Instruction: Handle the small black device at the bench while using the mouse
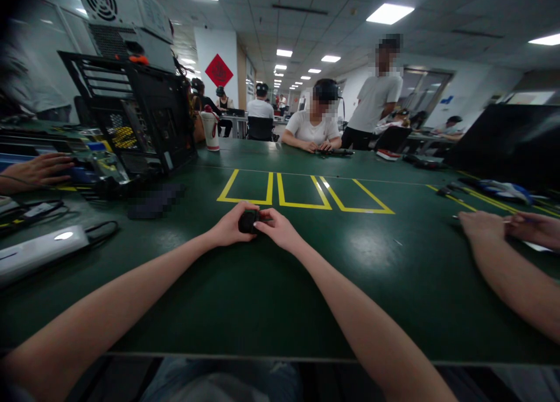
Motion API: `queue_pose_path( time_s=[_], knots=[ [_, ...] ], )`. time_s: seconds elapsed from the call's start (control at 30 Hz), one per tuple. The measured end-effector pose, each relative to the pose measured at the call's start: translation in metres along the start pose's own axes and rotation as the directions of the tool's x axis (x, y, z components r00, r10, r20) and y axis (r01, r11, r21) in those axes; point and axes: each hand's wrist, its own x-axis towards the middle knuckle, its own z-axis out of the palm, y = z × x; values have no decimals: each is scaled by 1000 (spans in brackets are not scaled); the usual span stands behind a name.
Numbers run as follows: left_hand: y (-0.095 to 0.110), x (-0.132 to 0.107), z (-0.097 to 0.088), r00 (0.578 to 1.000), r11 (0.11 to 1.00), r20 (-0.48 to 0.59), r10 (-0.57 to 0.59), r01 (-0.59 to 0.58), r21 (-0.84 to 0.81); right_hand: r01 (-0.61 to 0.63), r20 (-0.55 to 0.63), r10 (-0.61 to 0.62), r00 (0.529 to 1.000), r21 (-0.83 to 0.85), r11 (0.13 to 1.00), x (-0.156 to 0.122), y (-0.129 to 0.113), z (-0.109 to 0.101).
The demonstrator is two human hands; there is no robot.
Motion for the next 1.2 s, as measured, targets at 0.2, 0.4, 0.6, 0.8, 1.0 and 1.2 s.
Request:
queue_pose_path(
  time_s=[0.2, 0.4, 0.6, 0.8, 1.0, 1.2],
  knots=[
    [-4, 0, 3, 1000, 1000, -20, -2, 2, 3, 76, 9, -76, 997, 44, 996, -3, -2, 3],
    [-3, 1, 2, 1000, 1000, -7, -13, 13, 4, 72, -57, -73, 996, -10, 997, 2, 5, 4],
    [-5, 0, 1, 1000, 1000, -11, -6, 6, 5, 35, 9, -35, 999, -22, 999, 0, 1, 2],
    [-6, 0, 2, 1000, 1000, -11, -3, 3, 17, 48, -6, -48, 999, 36, 998, -3, -3, 4],
    [-4, 0, 1, 1000, 1000, -1, -13, 13, 11, 70, -55, -74, 996, -74, 995, 0, 0, 3],
    [-6, 0, 2, 1000, 1000, -7, -25, 25, 2, 47, 3, -47, 999, -46, 998, -3, -5, 4]
  ],
)
